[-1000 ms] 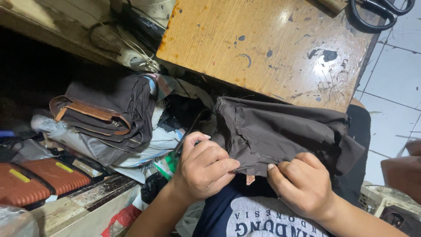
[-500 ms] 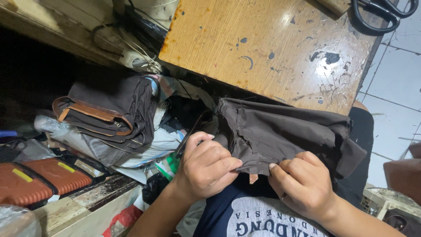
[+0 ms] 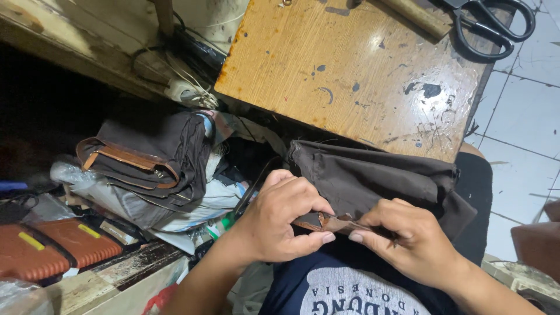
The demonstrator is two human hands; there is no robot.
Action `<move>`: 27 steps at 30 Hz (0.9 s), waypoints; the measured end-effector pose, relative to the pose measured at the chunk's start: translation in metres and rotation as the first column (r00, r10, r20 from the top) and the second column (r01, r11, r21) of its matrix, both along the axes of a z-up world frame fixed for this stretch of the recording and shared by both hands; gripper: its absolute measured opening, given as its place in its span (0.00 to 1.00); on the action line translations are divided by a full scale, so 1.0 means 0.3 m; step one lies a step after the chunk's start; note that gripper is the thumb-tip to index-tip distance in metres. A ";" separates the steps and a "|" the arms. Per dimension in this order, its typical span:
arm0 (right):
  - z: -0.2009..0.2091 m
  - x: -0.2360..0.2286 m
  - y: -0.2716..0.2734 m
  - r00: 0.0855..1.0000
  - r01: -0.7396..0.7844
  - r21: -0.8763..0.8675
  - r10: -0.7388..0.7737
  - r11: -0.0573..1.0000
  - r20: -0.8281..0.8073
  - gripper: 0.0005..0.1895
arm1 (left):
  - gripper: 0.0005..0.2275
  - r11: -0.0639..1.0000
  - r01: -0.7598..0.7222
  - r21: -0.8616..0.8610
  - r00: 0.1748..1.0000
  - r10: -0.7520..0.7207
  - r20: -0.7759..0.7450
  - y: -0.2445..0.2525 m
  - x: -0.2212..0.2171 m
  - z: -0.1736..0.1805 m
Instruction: Trim excess lining and inspect the interior of a leather bag during the finishing process
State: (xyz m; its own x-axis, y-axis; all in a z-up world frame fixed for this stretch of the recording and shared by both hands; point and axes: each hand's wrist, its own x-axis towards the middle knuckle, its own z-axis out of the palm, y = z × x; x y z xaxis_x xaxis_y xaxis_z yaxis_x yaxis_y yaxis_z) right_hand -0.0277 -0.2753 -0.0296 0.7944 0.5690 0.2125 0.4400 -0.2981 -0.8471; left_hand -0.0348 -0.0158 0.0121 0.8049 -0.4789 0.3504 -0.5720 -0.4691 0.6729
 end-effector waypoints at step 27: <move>-0.010 0.033 0.015 0.957 -0.079 0.186 0.127 0.979 -0.260 0.12 | 0.11 0.994 0.092 0.060 0.937 -0.066 -0.342 -0.024 0.045 -0.016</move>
State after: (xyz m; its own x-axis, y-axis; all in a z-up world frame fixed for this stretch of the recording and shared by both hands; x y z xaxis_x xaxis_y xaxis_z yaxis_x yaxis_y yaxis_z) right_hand -0.0178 -0.2707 -0.0324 0.7746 0.6244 0.1008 0.2093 -0.1027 -0.9724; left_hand -0.0214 -0.0230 0.0072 0.8280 -0.5602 0.0244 -0.3532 -0.4872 0.7986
